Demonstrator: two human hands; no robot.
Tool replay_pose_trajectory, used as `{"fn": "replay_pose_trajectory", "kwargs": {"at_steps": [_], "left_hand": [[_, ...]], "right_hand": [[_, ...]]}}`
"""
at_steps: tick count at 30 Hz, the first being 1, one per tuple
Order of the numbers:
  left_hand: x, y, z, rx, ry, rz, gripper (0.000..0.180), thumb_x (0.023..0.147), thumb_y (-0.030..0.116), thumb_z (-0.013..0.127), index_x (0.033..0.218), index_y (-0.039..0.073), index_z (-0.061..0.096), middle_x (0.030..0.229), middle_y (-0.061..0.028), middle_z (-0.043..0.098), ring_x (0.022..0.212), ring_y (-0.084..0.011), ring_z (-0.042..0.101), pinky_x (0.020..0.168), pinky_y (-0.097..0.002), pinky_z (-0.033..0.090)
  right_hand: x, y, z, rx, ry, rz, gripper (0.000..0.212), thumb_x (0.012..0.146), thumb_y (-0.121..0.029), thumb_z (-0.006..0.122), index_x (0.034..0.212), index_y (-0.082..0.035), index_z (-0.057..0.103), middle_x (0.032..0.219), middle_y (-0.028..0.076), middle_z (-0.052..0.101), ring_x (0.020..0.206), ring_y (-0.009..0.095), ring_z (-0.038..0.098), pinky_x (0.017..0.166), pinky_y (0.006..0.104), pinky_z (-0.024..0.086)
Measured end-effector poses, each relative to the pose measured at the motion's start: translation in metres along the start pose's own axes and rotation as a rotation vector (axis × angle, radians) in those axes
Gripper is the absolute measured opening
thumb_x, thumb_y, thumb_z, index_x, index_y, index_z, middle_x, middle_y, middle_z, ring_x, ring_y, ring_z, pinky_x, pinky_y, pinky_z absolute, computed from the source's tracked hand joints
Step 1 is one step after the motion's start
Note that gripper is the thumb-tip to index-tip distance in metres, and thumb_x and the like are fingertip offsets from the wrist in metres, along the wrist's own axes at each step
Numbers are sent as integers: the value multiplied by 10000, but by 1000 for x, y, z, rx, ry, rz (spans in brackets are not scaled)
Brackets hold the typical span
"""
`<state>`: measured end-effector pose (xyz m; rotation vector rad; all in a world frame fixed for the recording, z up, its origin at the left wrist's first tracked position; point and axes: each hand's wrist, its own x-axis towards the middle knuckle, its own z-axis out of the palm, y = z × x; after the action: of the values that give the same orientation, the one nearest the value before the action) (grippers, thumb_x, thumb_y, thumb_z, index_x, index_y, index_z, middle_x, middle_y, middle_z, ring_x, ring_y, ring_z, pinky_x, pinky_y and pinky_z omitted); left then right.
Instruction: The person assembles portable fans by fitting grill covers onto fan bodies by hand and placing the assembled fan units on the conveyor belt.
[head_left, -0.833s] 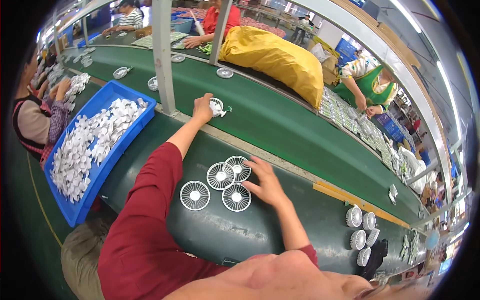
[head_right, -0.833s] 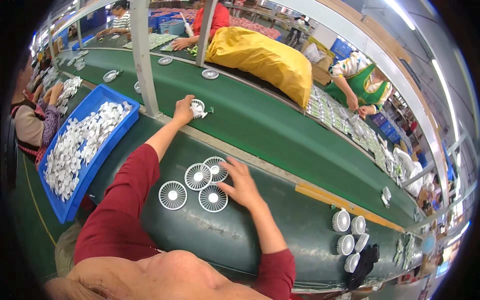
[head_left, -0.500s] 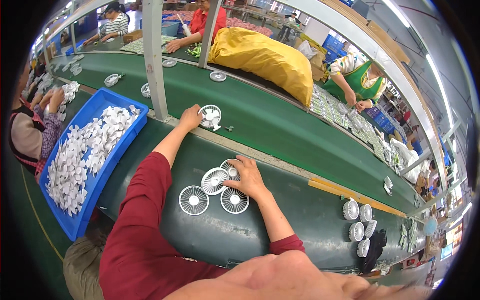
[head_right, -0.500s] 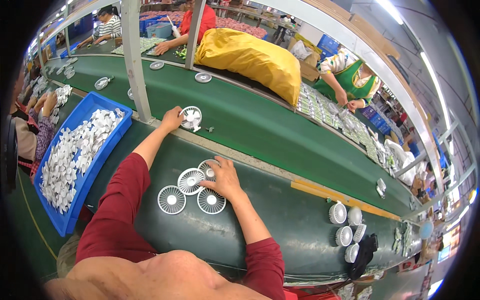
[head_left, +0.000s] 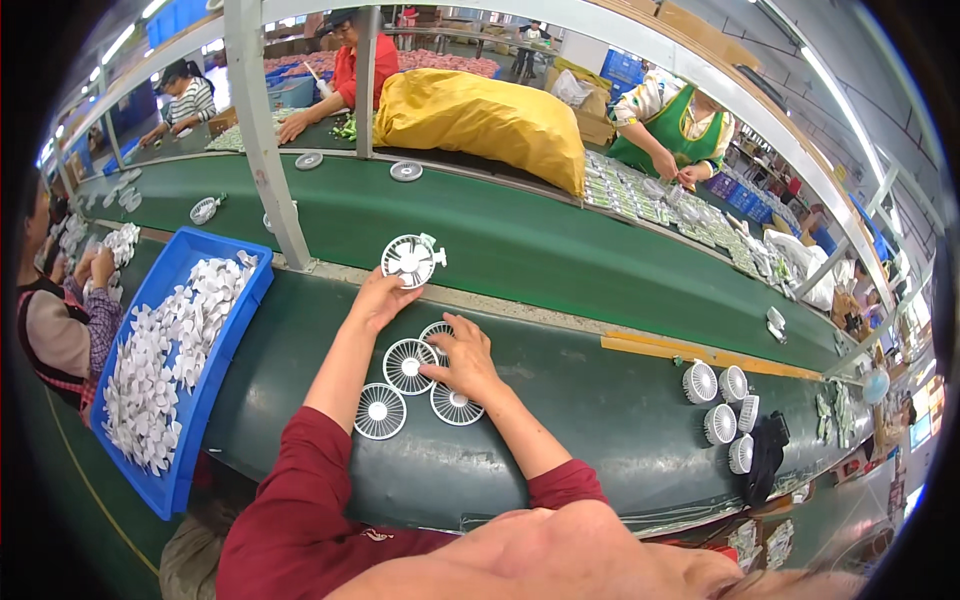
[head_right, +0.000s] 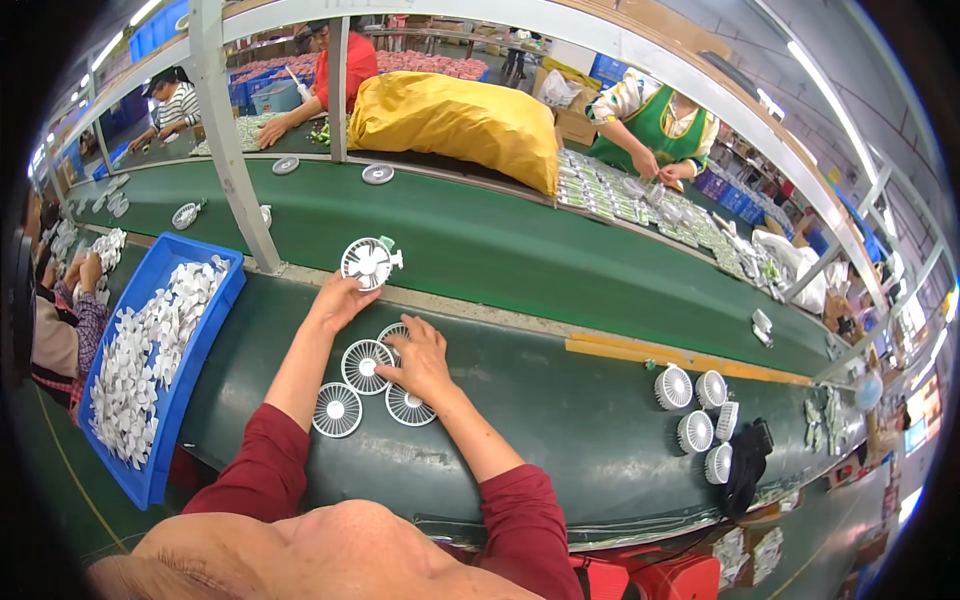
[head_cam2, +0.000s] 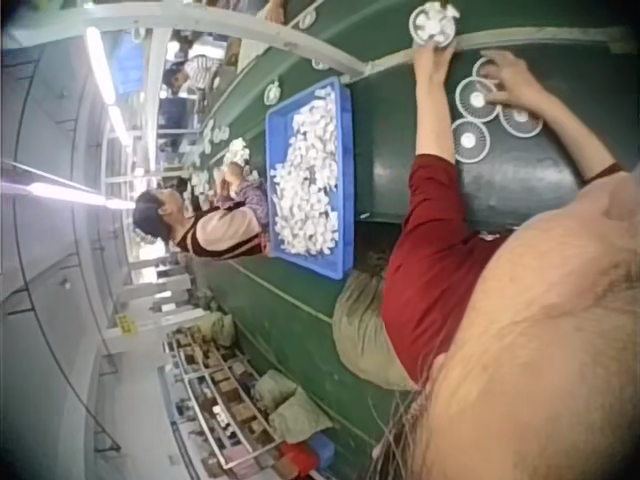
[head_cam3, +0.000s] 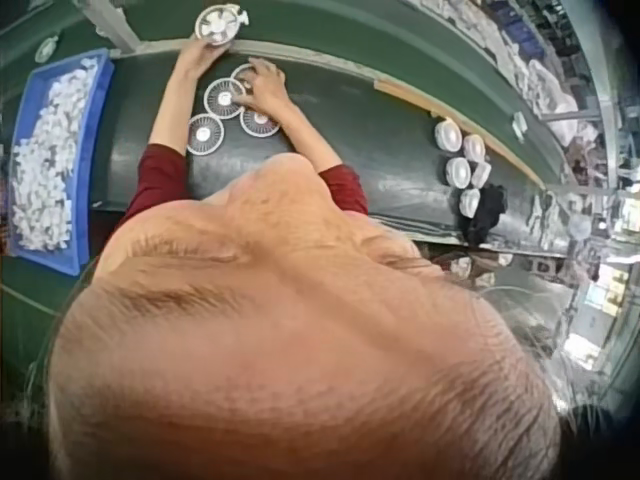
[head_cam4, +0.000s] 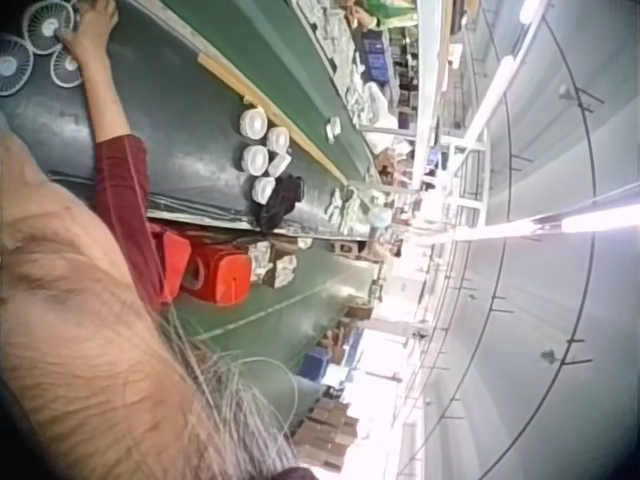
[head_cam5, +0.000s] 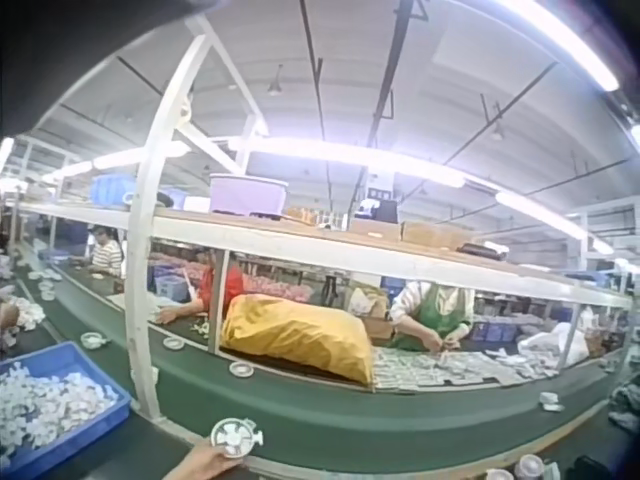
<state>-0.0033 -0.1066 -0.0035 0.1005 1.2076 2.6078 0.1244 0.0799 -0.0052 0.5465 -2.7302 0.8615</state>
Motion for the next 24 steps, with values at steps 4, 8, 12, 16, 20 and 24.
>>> {"fn": "replay_pose_trajectory", "kwargs": {"at_steps": [4,8,12,16,20,24], "left_hand": [[-13,-10,16,-102,-20,2,467,809,-45,498,1264,56,464,1213,-142,571,1080,-297,603,940,-473,508],[-24,-14,18,-220,-22,-28,385,901,193,591,1253,64,504,1229,-126,587,1153,-284,564,967,-501,480],[-36,-13,49,-194,-106,-55,452,988,396,456,1307,77,488,1282,-113,568,1173,-266,554,990,-462,464],[-44,-35,71,-196,-193,-141,538,985,490,405,1331,82,467,1324,-120,530,1221,-273,511,1023,-481,422],[-63,-48,98,-237,-222,-214,574,971,537,402,1304,76,480,1235,-92,573,1139,-246,566,985,-441,462],[-63,-43,91,-252,-243,-276,515,992,487,398,1272,66,500,1228,-99,578,1132,-237,567,973,-436,465]], "right_hand": [[2,6,4,46,8,35,345,694,-299,791,943,-84,688,1401,214,446,1337,401,343,1075,497,274],[16,13,-24,554,43,77,205,757,-155,746,821,-30,597,1177,175,637,1055,269,624,893,379,495],[23,8,-65,984,487,47,166,817,-6,678,874,-21,522,1168,150,633,968,160,627,815,302,523],[19,7,-80,210,778,-156,293,661,19,719,850,-47,504,1192,154,603,1107,366,531,942,427,422],[16,1,-65,143,622,-200,355,662,-95,780,889,-64,509,1310,176,524,1195,382,475,980,448,392],[15,-3,-61,156,458,-189,383,702,-211,784,947,-74,523,1402,239,421,1322,416,372,1043,479,345]]}}
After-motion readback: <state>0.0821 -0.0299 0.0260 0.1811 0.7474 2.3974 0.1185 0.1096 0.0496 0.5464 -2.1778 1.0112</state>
